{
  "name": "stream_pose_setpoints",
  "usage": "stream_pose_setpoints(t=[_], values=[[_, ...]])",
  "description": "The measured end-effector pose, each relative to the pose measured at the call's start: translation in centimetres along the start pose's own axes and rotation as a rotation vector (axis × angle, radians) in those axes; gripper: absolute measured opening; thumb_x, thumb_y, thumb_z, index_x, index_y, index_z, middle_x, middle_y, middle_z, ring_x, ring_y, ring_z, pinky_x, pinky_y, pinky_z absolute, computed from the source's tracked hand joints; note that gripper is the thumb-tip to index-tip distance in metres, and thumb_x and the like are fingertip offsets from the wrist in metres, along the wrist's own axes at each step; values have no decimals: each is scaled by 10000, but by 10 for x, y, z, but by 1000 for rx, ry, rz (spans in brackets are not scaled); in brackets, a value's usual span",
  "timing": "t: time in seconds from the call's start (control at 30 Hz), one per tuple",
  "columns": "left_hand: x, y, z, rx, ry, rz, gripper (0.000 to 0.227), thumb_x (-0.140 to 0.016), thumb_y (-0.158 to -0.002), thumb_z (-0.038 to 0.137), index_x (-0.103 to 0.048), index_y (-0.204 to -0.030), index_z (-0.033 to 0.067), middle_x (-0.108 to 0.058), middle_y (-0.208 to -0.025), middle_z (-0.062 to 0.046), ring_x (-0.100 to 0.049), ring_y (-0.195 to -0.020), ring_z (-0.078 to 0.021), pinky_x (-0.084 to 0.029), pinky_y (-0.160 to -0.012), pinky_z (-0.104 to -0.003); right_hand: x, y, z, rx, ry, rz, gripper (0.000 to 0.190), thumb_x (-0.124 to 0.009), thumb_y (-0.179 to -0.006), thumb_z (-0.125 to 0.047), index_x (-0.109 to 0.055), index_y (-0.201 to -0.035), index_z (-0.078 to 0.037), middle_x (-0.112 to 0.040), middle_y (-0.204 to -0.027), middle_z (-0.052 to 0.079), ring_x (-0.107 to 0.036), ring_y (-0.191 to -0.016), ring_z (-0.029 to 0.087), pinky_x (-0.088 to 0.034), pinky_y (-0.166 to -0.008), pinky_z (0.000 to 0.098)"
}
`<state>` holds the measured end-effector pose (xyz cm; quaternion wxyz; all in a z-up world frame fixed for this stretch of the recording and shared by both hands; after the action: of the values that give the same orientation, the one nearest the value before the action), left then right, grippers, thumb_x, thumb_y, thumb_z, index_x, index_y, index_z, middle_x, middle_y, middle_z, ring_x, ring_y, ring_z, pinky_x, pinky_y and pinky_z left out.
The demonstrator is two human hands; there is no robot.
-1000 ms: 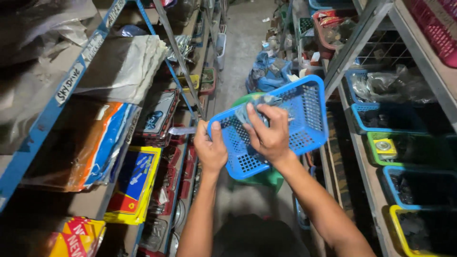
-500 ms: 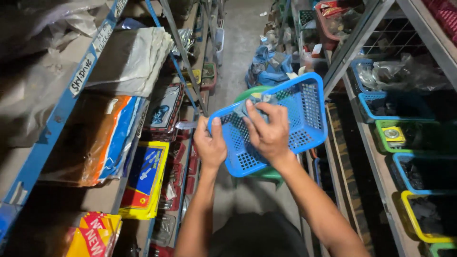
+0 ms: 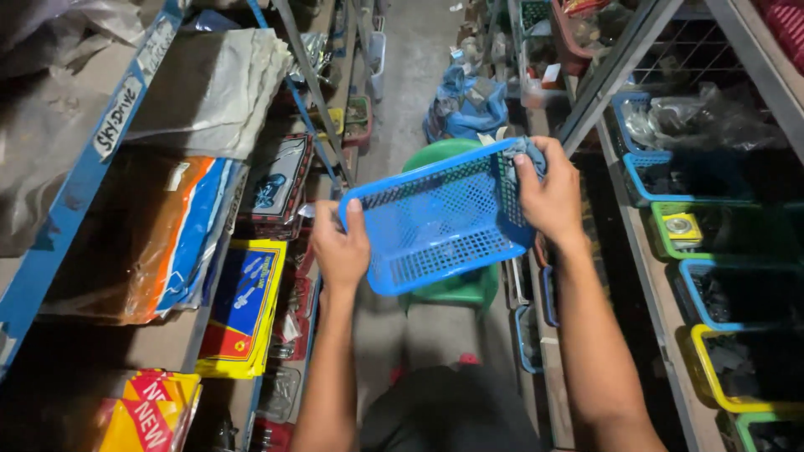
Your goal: The person wipes a blue plastic basket with a cloth in a cluttered storage aisle. They then pick up a small blue box and wipe it with the same cloth, handling the items one at a time.
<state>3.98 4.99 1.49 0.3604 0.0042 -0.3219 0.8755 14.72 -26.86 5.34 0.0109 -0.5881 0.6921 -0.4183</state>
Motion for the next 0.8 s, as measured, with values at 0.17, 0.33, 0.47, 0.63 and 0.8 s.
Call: stream_pose_setpoints(t=[0.17, 0.33, 0.47, 0.63, 0.8], values=[[-25, -11, 64, -359, -167, 11, 323, -789, -875, 225, -625, -1117, 88, -602, -1081, -114, -591, -1088, -356, -410, -981, -483, 5, -11, -16, 55, -38, -202, 268, -763, -925, -105, -662, -1162, -34, -686, -924, 242, -678, -890, 502, -507, -766, 541], [-77, -7, 116, -576, -45, -311, 339, -713, -962, 372, -650, -1145, 94, -619, -1000, -89, -619, -994, -339, -445, -893, -450, 0, -21, -34, 173, -70, -356, 252, -784, -893, -105, -634, -1085, -41, -670, -852, 221, -682, -817, 468, -504, -727, 514], [-107, -4, 96, -539, 104, -372, 282, -702, -987, 281, -625, -1170, 79, -590, -954, -101, -635, -935, -366, -511, -866, -432, 7, -31, -20, 179, -119, -361, 228, -790, -910, -165, -650, -1076, -97, -652, -810, 149, -674, -763, 366, -506, -699, 440], [-108, 0, 84, -471, 128, -218, 192, -656, -1025, 211, -655, -1145, 61, -601, -947, -92, -656, -915, -350, -533, -850, -406, 16, -25, 1, 191, -117, -401, 185, -746, -959, -194, -650, -1077, -88, -627, -792, 168, -645, -739, 355, -492, -701, 441], [-95, -5, 67, -405, 61, -48, 185, -666, -1033, 215, -674, -1129, 57, -600, -923, -93, -655, -878, -343, -537, -808, -413, 28, -19, 36, 58, -54, -519, 172, -712, -961, -224, -665, -1032, -74, -603, -718, 175, -585, -670, 312, -463, -669, 446]])
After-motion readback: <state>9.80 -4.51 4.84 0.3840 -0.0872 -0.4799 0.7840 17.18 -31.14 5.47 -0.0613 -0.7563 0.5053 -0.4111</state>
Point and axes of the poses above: each hand's wrist, its own y-axis away from the middle knuckle, its own x-axis out of the back of the hand, z = x × y, the point moved 7 cm from there along -y, towards the middle knuckle
